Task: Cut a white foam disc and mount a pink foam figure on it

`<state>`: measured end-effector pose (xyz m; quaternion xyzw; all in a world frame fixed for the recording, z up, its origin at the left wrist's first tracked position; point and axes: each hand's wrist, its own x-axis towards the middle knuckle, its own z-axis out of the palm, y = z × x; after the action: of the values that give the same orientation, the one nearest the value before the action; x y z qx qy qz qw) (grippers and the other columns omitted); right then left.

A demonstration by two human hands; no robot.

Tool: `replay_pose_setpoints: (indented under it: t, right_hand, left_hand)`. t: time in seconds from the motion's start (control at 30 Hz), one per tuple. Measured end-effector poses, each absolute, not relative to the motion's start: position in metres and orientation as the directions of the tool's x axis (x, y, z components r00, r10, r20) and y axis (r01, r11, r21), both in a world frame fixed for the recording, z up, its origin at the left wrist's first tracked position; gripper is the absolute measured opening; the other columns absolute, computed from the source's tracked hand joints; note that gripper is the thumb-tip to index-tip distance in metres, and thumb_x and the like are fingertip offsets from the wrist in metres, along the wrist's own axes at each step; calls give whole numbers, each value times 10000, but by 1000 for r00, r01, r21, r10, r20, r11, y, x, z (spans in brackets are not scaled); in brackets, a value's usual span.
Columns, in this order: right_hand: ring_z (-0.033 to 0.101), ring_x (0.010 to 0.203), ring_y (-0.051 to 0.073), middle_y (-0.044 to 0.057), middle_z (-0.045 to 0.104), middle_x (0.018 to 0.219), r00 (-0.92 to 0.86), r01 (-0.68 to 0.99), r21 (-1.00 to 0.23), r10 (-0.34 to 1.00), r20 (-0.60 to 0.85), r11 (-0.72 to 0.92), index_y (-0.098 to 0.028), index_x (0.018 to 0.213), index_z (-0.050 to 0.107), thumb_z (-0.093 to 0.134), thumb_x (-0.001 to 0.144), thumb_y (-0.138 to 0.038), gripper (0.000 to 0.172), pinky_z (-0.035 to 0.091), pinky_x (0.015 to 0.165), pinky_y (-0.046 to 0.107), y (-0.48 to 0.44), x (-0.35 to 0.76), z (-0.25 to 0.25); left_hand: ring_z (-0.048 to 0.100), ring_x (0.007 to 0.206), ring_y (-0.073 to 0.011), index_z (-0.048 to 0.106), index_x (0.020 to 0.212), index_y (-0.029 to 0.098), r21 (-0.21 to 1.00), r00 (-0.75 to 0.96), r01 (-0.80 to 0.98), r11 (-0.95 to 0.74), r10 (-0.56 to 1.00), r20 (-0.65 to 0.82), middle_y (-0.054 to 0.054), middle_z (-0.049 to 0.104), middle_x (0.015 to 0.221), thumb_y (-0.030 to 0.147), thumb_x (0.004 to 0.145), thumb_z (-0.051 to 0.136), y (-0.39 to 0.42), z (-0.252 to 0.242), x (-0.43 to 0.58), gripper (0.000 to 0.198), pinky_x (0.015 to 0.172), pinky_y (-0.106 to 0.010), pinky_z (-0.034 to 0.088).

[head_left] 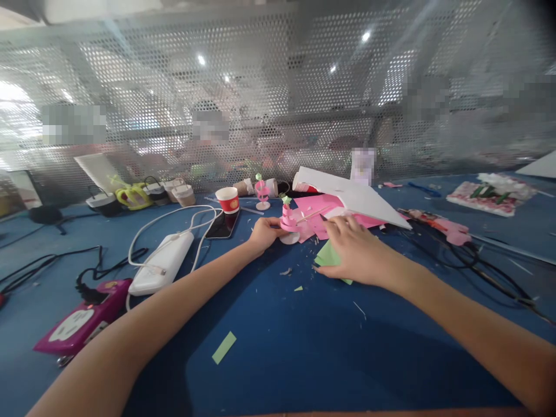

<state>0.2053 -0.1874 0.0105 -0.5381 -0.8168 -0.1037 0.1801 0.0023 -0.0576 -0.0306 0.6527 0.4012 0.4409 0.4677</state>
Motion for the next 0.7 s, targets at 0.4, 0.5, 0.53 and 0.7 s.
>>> replay_pose_setpoints:
  t: [0.4, 0.5, 0.53, 0.7]
  right_hand:
    - [655, 685, 268, 162, 685, 878, -283, 956, 83, 959, 2, 282, -116, 1043, 614, 572, 654, -255, 416, 393, 480, 305, -213, 202, 21]
    - [639, 631, 251, 143, 678, 774, -291, 950, 112, 957, -10, 290, -139, 885, 641, 527, 690, -215, 238, 356, 473, 300, -214, 200, 27]
    - [631, 621, 244, 133, 674, 751, -296, 950, 101, 955, -13, 296, -153, 840, 642, 499, 719, -211, 197, 354, 481, 304, -214, 201, 31]
    - [540, 506, 172, 64, 623, 630, -253, 963, -91, 967, 19, 254, -187, 670, 604, 450, 783, -227, 195, 319, 456, 300, -204, 216, 48]
  left_hand:
    - [590, 652, -146, 735, 696, 158, 959, 252, 166, -232, 950, 186, -19, 698, 695, 189, 514, 788, -59, -29, 1, 191, 713, -277, 469]
    - [596, 654, -148, 733, 687, 159, 954, 245, 174, -245, 949, 199, -18, 697, 685, 189, 511, 791, -59, -29, 1, 188, 711, -274, 471]
    - [598, 655, -148, 734, 691, 158, 950, 243, 184, -252, 948, 204, -17, 698, 687, 184, 520, 784, -58, -29, 1, 180, 712, -274, 473]
    - [600, 663, -143, 745, 750, 153, 928, 248, 241, -286, 942, 226, -28, 716, 740, 160, 583, 737, -56, -32, 0, 168, 715, -279, 482]
